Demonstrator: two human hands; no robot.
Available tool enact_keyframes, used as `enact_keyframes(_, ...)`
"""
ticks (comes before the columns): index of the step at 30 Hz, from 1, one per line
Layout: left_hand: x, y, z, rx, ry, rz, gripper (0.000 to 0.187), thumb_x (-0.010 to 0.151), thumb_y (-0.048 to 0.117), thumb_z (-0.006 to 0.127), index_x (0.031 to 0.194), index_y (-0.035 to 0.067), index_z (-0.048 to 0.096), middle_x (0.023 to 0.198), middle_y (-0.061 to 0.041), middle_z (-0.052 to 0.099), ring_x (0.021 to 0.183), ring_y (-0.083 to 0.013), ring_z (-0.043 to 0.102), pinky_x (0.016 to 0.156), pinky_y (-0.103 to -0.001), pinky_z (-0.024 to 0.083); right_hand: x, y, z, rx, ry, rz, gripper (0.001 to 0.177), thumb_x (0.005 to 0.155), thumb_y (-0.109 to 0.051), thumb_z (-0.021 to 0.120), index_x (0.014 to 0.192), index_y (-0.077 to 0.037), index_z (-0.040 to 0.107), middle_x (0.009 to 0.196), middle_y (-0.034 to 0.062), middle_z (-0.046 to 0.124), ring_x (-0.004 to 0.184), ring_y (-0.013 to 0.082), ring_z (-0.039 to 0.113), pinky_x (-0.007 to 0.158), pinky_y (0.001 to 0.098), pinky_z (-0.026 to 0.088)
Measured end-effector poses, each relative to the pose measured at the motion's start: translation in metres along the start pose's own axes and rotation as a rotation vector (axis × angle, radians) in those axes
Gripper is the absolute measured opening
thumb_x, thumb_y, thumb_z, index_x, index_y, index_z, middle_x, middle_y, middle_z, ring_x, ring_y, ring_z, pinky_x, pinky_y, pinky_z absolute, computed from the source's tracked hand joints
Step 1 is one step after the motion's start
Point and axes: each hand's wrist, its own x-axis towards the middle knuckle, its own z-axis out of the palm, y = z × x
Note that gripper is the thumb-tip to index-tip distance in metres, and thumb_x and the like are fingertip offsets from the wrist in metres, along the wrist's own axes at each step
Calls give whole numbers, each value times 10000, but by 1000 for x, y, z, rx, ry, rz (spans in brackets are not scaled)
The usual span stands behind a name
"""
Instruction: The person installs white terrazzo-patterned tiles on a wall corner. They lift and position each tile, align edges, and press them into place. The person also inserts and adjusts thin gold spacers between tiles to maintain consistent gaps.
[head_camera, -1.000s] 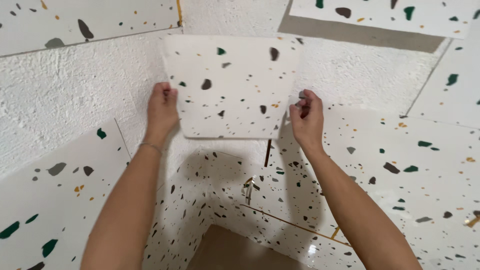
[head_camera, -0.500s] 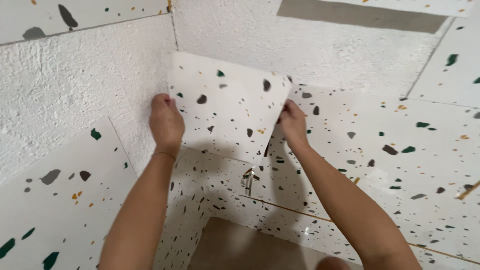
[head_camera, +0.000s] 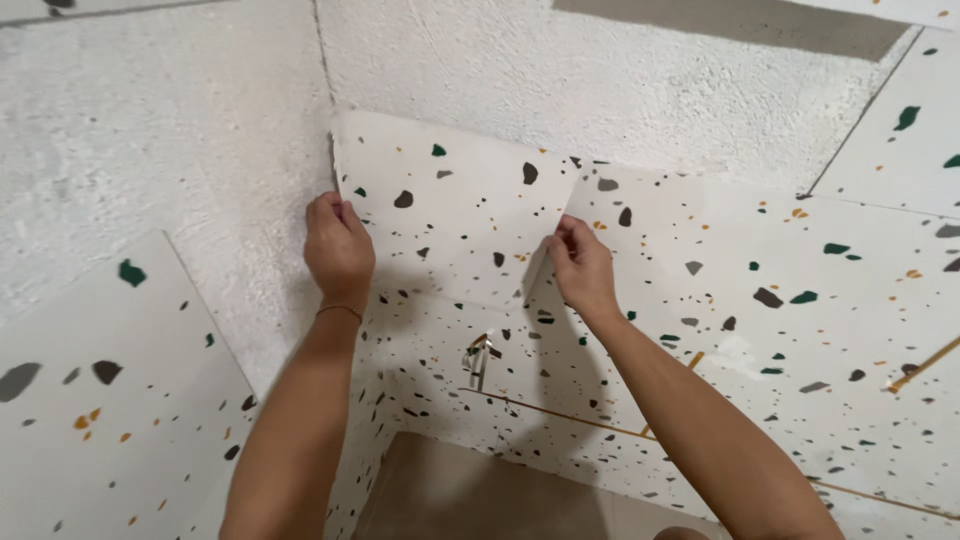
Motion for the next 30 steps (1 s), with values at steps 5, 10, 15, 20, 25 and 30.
enact_keyframes(5, -2, 7, -19, 26, 150, 233, 207, 972, 76, 594, 1127, -49, 537, 1051, -181, 591, 888, -308, 629, 793, -418, 524, 3, 2, -4, -325, -56, 1, 385, 931, -125, 660, 1309, -52, 648, 950, 69, 729, 754, 176, 672, 736, 333, 555)
enact_keyframes(10, -11, 5, -35, -122, 150, 268, 166, 1047, 28, 526, 1160, -57, 438, 1049, -152, 486, 895, -261, 508, 831, -406, 427, 27, -16, -25, -830, 115, -499, 355, 932, -73, 632, 1282, -18, 640, 1205, 192, 627, 1042, 319, 605, 918, 465, 506)
enact_keyframes(15, -23, -7, -36, -65, 188, 241, 196, 1062, 29, 518, 1192, -55, 398, 1140, -177, 447, 1041, -278, 474, 932, -459, 386, 43, -37, -49, -1020, 187, -711, 592, 826, -79, 656, 1393, 74, 578, 1379, 235, 509, 1277, 397, 434, 1076, 557, 324)
enact_keyframes(20, -24, -15, -25, -42, 180, 170, 211, 1064, 39, 520, 1205, -50, 392, 1164, -178, 426, 1098, -295, 455, 951, -484, 352, 46, -46, -60, -1079, 135, -710, 466, 877, -113, 686, 1317, 8, 593, 1330, 155, 512, 1296, 344, 441, 1145, 542, 287)
enact_keyframes(25, -26, -20, -25, -60, 192, 163, 209, 1080, 43, 512, 1215, -34, 373, 1163, -175, 414, 1100, -293, 449, 994, -467, 371, 59, -45, -58, -912, 88, -596, 215, 866, -113, 668, 1067, -54, 619, 1139, 128, 561, 1143, 336, 482, 1069, 524, 298)
enact_keyframes(30, -31, -17, -32, -360, 122, 115, 165, 1084, 22, 452, 1195, -15, 335, 1161, -152, 365, 1075, -245, 398, 1000, -425, 390, 56, -41, -74, -794, -17, -638, 120, 826, -97, 662, 922, -85, 591, 980, 91, 572, 1043, 318, 501, 1051, 521, 305)
